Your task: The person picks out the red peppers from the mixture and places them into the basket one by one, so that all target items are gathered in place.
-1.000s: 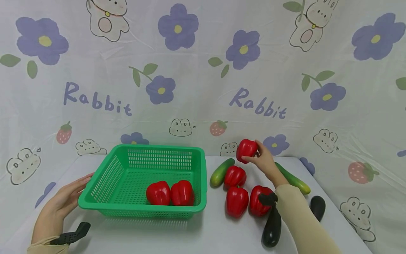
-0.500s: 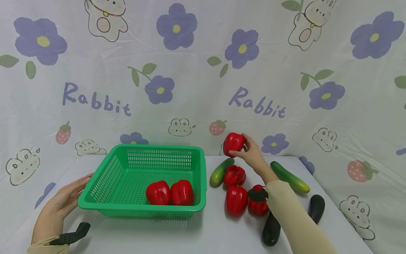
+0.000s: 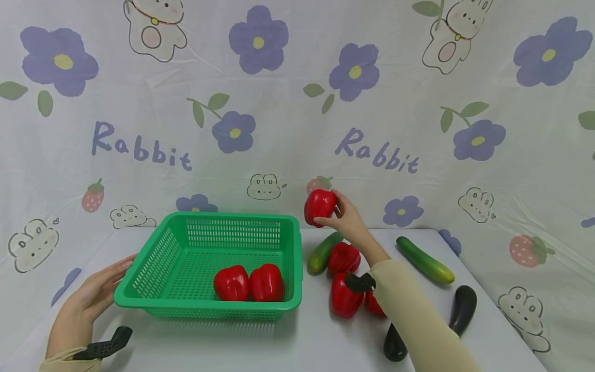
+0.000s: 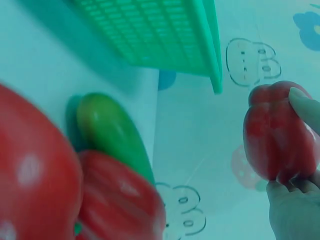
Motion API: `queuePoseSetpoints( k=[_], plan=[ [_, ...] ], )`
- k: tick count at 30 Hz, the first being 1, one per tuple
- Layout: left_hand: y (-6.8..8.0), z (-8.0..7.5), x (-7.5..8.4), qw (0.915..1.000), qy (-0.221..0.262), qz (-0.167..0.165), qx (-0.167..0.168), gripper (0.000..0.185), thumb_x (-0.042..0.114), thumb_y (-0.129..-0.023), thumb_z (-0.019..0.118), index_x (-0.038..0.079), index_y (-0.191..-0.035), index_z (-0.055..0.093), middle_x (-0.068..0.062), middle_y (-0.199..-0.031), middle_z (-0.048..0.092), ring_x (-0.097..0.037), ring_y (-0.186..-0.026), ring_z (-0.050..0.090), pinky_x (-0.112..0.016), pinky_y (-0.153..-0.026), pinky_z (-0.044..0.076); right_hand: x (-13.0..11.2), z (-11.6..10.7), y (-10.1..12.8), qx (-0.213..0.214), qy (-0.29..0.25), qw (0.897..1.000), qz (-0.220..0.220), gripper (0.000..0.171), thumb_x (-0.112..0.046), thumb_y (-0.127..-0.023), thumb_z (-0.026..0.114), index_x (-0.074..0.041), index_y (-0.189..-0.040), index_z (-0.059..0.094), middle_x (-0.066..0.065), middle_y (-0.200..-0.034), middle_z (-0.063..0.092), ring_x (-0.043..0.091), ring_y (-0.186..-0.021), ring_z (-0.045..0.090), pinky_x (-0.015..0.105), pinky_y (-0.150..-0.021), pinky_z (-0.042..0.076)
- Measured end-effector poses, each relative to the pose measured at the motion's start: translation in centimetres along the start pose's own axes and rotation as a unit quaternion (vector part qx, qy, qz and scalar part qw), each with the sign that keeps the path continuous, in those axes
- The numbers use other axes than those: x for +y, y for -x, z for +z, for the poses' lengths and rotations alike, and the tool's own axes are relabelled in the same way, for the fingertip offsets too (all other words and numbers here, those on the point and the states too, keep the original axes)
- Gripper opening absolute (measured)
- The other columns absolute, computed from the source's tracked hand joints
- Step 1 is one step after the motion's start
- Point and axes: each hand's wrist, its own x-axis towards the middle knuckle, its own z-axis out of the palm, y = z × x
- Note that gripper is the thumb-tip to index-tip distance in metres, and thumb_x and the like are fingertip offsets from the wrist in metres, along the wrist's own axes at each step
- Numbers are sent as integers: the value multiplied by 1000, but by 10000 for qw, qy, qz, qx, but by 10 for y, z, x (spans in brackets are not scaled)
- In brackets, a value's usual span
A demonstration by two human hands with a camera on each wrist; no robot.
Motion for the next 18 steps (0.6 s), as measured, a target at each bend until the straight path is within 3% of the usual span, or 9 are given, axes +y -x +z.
queuePoseSetpoints(
  k=[18],
  plan=[
    [0,-1,0,9997,67,27,-230,34,12,-99,35,24,-112,64,11,-111,64,-7,-101,60,-26,-84,51,-23,41,-3,-142,81,9998,-95,84,-22,-74,75,-24,-142,26,1,-144,34,25,-136,30,40,-102,39]
  ],
)
